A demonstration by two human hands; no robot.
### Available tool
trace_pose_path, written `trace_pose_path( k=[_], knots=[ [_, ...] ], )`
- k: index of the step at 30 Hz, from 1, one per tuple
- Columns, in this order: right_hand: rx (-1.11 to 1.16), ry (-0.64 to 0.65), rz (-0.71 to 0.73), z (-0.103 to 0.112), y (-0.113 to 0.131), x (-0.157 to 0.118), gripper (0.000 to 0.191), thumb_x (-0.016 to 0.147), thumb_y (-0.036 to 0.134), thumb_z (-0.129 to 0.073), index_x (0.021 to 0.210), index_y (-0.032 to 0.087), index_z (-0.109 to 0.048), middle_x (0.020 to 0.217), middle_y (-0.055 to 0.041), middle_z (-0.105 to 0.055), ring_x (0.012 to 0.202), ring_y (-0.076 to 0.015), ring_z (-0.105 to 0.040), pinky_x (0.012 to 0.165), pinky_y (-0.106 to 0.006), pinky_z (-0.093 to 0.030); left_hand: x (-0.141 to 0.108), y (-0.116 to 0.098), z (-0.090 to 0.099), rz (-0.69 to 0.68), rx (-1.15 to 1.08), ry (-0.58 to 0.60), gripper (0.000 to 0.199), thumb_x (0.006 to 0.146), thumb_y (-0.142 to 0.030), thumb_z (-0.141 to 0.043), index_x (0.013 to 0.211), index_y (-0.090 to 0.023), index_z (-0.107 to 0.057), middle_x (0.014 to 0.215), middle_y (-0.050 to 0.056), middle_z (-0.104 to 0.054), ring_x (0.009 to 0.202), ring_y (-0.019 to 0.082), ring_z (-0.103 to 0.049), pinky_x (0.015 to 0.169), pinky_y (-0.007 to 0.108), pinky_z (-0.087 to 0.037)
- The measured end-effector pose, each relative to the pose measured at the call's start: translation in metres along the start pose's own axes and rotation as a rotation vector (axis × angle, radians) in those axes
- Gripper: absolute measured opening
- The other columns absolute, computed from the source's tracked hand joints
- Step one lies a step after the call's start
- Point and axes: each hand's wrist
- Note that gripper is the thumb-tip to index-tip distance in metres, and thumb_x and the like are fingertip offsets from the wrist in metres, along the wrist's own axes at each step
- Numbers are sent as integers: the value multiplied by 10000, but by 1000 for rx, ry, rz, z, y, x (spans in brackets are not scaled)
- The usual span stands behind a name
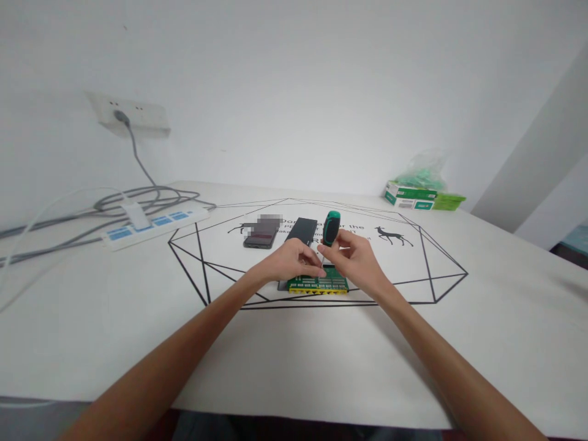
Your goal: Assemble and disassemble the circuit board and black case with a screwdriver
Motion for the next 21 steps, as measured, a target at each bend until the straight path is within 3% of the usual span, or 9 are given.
trace_pose_path(
  k=[5, 11, 15, 21],
  knots=[
    [-18, 19, -19, 0, 1, -1, 282, 771, 424, -633, 675, 192, -505, 559, 42, -456, 461, -93, -424, 428, -229, -359, 0, -1, 0, 13, 1, 18, 275, 676, -380, -745, 723, -109, -728, 646, 43, -677, 595, 123, -564, 577, 224, -424],
    [17, 22, -27, 3, -4, 1, 212, 785, 359, -609, 698, 176, -545, 594, 22, -519, 461, -96, -458, 435, -236, -386, -2, -1, 3, -60, 24, 111, 250, 792, -352, -636, 786, -116, -717, 682, 35, -660, 618, 107, -551, 581, 207, -410],
    [24, 40, -4, 1, -2, 0, 144, 781, 308, -606, 787, 165, -596, 563, 49, -458, 451, -92, -450, 434, -229, -391, -2, 0, 3, -73, -16, 121, 224, 777, -318, -648, 807, -114, -736, 721, 59, -695, 680, 137, -605, 652, 231, -462],
    [18, 65, -40, -2, -1, -3, 231, 762, 375, -650, 854, 163, -643, 563, 36, -505, 469, -96, -459, 435, -218, -394, -1, 0, 4, -50, -9, 94, 215, 736, -311, -699, 848, -141, -766, 774, 66, -740, 731, 166, -648, 698, 266, -489]
  ],
)
Point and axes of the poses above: each hand's wrist, its own x-axis towards the middle knuckle, its own z-axis out of the back of the hand, y = z × x
